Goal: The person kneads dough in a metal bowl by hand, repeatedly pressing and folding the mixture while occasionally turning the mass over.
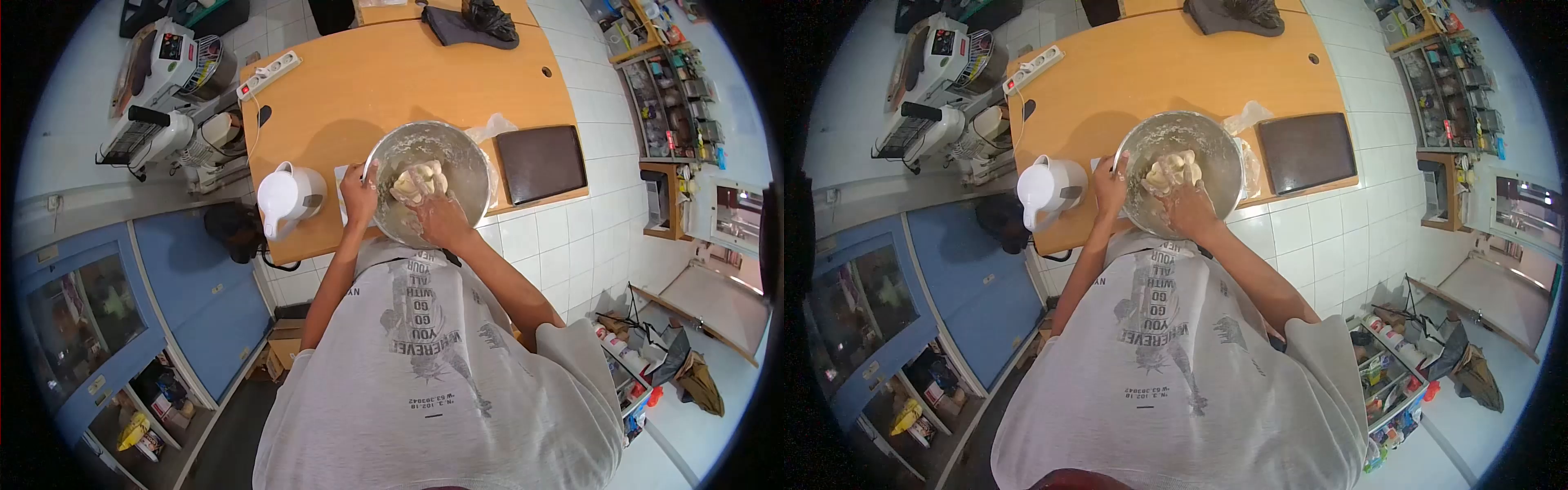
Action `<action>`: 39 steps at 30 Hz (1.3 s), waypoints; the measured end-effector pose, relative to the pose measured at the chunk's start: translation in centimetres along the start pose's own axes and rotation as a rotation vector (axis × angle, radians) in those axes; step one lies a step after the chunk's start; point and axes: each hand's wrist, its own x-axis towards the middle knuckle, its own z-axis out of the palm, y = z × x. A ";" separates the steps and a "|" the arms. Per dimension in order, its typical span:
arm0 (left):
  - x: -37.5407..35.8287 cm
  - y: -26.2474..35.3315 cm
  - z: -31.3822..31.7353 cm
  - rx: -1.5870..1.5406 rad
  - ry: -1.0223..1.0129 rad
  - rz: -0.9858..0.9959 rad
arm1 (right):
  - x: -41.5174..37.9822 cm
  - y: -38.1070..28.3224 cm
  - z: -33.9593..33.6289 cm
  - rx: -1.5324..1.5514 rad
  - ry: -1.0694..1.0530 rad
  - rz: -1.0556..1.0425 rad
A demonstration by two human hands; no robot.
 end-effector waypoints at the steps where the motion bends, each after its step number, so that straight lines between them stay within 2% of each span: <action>1: -0.1 0.1 0.0 -0.005 0.010 0.004 | 0.1 0.0 -0.3 0.011 -0.025 -0.006; 3: -0.1 0.2 -0.1 0.008 0.002 -0.007 | 0.9 0.8 0.6 0.023 -0.052 -0.012; 5: 0.0 0.4 -0.2 0.019 -0.008 -0.015 | 2.5 2.9 3.6 0.393 -0.050 -0.080; 6: 0.0 0.5 -0.3 0.038 -0.010 -0.015 | 2.8 3.2 3.8 0.394 -0.053 -0.079; 8: 0.1 0.5 -0.3 0.060 -0.012 -0.013 | 3.6 3.6 4.1 0.289 0.151 -0.153; 9: 0.2 0.4 -0.3 0.044 -0.014 -0.019 | 4.1 3.5 4.2 0.292 0.150 -0.154; 11: 0.1 0.4 -0.2 0.028 -0.018 -0.026 | 5.2 3.1 4.5 0.324 0.135 0.011; 14: 0.4 0.8 -0.2 0.063 -0.041 -0.053 | 8.3 4.7 7.2 0.409 0.073 0.021; 18: 0.3 0.7 -0.1 0.025 -0.024 -0.040 | 9.6 6.1 8.5 0.458 0.099 0.054; 20: 0.4 0.6 -0.1 0.044 -0.036 -0.052 | 10.4 6.9 10.4 0.726 0.139 0.187; 21: 0.5 0.6 0.0 0.040 -0.031 -0.042 | 10.6 7.3 10.8 0.723 0.143 0.189; 23: 0.7 0.4 0.0 0.033 -0.026 -0.025 | 11.0 7.6 11.2 0.784 0.037 0.372; 24: 0.9 -0.1 0.1 0.043 -0.030 -0.011 | 10.9 7.4 9.6 0.778 0.043 0.370; 26: 1.1 -0.2 0.3 0.049 -0.028 0.005 | 9.5 5.8 5.0 0.874 -0.106 0.246; 27: 1.0 -0.1 0.3 0.019 -0.013 0.034 | 8.8 5.5 5.2 0.869 -0.105 0.245; 29: 0.9 0.1 0.2 -0.013 0.004 0.062 | 7.4 4.8 5.6 0.608 0.131 0.071; 30: 0.9 0.0 0.1 0.011 -0.009 0.059 | 6.4 4.5 5.3 0.605 0.132 0.072; 32: 0.9 -0.1 0.0 0.033 -0.024 0.053 | 4.2 3.9 4.2 0.302 0.055 -0.141; 33: 0.9 -0.2 0.0 0.032 -0.028 0.040 | 3.6 3.0 3.7 0.302 0.055 -0.140; 35: 0.8 -0.3 0.0 0.033 -0.036 0.028 | 2.6 1.2 2.7 0.420 -0.061 0.179; 36: 0.7 -0.3 0.0 0.032 -0.018 0.050 | 1.5 0.5 1.4 0.424 -0.061 0.181; 38: 0.7 -0.3 -0.2 0.033 -0.004 0.071 | -0.2 -0.7 -1.7 -0.045 0.215 -0.019; 39: 0.7 -0.4 -0.4 0.072 -0.026 0.049 | -0.3 -0.8 -2.4 -0.043 0.213 -0.018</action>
